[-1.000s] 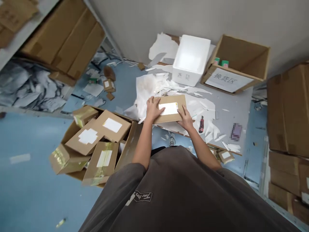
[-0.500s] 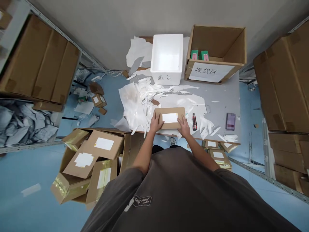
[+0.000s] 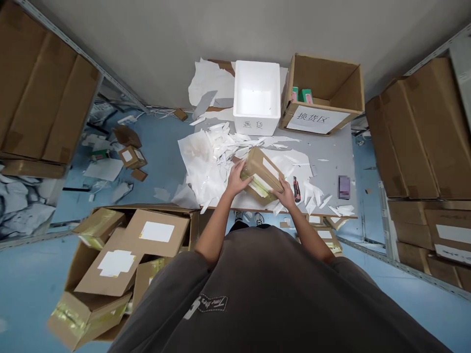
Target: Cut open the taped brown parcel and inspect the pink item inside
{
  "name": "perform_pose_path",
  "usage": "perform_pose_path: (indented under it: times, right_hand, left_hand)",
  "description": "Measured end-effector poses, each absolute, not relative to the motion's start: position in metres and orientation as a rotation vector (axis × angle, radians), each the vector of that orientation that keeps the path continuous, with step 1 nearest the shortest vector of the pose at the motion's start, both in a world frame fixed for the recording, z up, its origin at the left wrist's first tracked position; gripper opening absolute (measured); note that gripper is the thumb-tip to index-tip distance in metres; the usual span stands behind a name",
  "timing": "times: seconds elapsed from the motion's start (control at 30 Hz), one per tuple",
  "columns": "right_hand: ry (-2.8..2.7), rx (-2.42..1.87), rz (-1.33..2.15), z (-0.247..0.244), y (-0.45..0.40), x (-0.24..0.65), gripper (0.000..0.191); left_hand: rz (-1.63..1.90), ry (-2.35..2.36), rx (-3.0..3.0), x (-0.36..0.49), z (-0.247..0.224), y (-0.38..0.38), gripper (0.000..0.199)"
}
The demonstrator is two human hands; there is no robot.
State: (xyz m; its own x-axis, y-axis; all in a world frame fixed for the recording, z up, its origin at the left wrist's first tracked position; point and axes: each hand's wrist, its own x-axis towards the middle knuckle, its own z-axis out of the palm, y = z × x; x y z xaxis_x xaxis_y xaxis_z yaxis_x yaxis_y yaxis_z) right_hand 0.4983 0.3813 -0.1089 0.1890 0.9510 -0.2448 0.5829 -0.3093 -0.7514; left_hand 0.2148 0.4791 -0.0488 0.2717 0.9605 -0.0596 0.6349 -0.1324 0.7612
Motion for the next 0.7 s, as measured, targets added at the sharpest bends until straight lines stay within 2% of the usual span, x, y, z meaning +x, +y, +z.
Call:
perform_pose_path:
  times: [0.1, 0.23, 0.33, 0.4, 0.6, 0.7]
  right_hand:
    - [-1.05, -2.036, 1.164, -0.107, 0.381, 0.472, 0.082]
    - [-0.606, -2.162, 1.422, -0.116, 0.373, 0.442, 0.078]
    - [-0.607, -2.288, 1.354, -0.12, 0.364, 0.435, 0.085]
    - [-0.757, -2.334, 1.219, -0.121, 0.356, 0.437, 0.088]
    - [-1.449, -2.164, 1.002, -0.128, 0.322, 0.435, 0.115]
    - [-1.565, -2.2, 0.91, -0.13, 0.314, 0.427, 0.105]
  left_hand:
    - [0.564, 1.407, 2.035, 0.214, -0.033, 0.509, 0.091]
    - [0.368, 1.295, 2.073, 0.221, -0.059, 0.493, 0.1]
    - [0.007, 1.103, 2.045, 0.221, -0.096, 0.458, 0.122]
    - [-0.031, 1.086, 2.048, 0.216, -0.117, 0.438, 0.13]
    - [0.287, 1.048, 1.937, 0.202, -0.149, 0.417, 0.104]
    - [0.351, 1.105, 1.801, 0.208, -0.15, 0.409, 0.094]
